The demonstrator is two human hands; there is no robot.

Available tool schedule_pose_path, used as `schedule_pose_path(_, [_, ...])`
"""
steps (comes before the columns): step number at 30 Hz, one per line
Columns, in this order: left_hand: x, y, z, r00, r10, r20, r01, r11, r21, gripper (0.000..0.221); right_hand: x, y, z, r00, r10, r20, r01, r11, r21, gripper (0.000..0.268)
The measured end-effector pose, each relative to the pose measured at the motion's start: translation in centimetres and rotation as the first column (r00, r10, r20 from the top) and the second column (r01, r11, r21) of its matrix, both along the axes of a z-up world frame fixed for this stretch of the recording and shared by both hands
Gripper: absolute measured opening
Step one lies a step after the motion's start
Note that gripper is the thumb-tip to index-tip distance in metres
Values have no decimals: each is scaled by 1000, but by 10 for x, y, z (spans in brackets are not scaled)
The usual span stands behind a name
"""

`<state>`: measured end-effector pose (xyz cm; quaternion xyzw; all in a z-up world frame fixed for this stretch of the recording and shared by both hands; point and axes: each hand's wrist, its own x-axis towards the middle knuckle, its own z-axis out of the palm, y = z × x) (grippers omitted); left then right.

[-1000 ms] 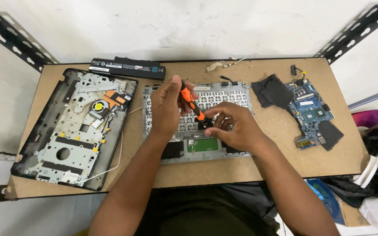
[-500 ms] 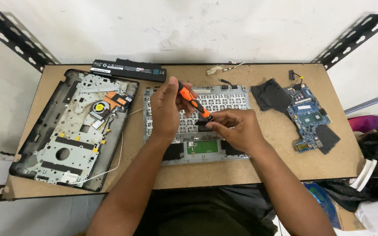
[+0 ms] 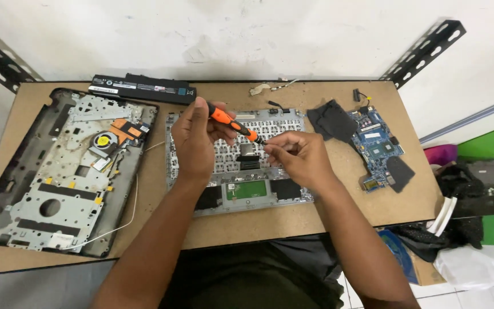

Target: Connecting internal cables and components inside a laptop using a screwdriver and hands.

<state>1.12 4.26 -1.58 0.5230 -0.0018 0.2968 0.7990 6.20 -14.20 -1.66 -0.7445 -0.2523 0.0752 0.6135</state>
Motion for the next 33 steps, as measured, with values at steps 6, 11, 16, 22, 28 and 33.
schedule_pose_path(6, [-3,6,3,1000,-13,-11,11,995,-104,47,10,-41,7,995,-83,60,83,997,-7,11])
schedule_pose_path(11, [-2,2,3,999,-49,0,48,986,-162,47,19,-75,-4,989,-138,-43,140,989,37,11])
schedule_pose_path(16, [-3,0,0,991,-131,-5,128,975,-181,47,1,-60,-2,990,-54,-127,61,997,45,16])
schedule_pose_path(22, [1,1,-1,971,-237,5,228,929,-292,44,-10,-26,8,965,163,-206,-122,973,195,34])
schedule_pose_path(28, [-1,0,-3,968,-248,23,246,937,-246,46,-13,-15,6,953,190,-234,-147,971,190,33])
schedule_pose_path(33, [-2,-4,-1,964,-265,18,264,945,-192,44,-10,-13,-3,961,73,-268,-31,987,156,17])
